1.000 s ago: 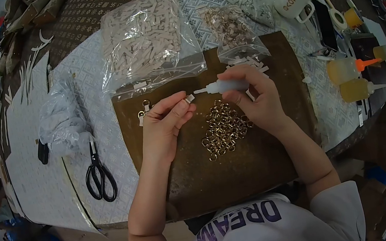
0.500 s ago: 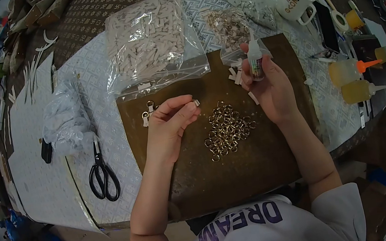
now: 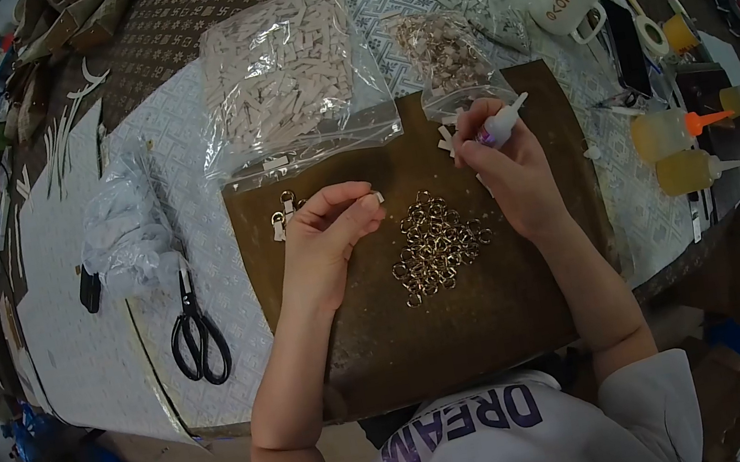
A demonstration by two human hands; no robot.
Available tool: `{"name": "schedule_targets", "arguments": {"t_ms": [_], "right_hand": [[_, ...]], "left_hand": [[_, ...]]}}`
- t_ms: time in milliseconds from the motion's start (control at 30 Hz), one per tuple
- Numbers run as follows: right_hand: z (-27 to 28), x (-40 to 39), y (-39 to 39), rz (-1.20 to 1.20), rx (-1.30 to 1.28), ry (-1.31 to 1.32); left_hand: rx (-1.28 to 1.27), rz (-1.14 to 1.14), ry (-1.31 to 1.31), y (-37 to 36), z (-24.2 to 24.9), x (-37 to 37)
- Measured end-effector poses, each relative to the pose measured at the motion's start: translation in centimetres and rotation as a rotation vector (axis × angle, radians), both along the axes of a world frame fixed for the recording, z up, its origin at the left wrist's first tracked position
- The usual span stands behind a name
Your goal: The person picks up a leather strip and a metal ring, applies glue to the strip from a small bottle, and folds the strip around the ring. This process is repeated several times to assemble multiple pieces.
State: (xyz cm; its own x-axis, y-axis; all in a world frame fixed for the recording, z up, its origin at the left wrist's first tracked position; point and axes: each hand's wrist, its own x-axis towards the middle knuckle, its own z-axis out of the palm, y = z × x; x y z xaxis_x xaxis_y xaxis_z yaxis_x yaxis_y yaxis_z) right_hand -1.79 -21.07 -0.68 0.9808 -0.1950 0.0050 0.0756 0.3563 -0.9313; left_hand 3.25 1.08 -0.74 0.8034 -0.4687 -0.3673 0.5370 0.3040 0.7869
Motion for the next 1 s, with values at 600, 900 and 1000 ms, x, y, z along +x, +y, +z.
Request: {"name": "schedule_targets", "arguments": {"t_ms": [600, 900, 1000], "right_hand": [[-0.6, 0.8, -1.6, -0.179, -1.015, -0.042], [-1.4, 0.9, -0.8, -0.141, -1.13, -0.047], [-1.5, 0.8, -0.8, -0.14, -1.195, -0.064]], "left_hand": [[-0.096, 0.047, -0.052, 0.0, -0.3, -0.1], [-0.11, 0.048, -0.084, -0.3, 0.1, -0.2], [-0.103, 0.046, -0.088, -0.3, 0.2, -0.3]]}}
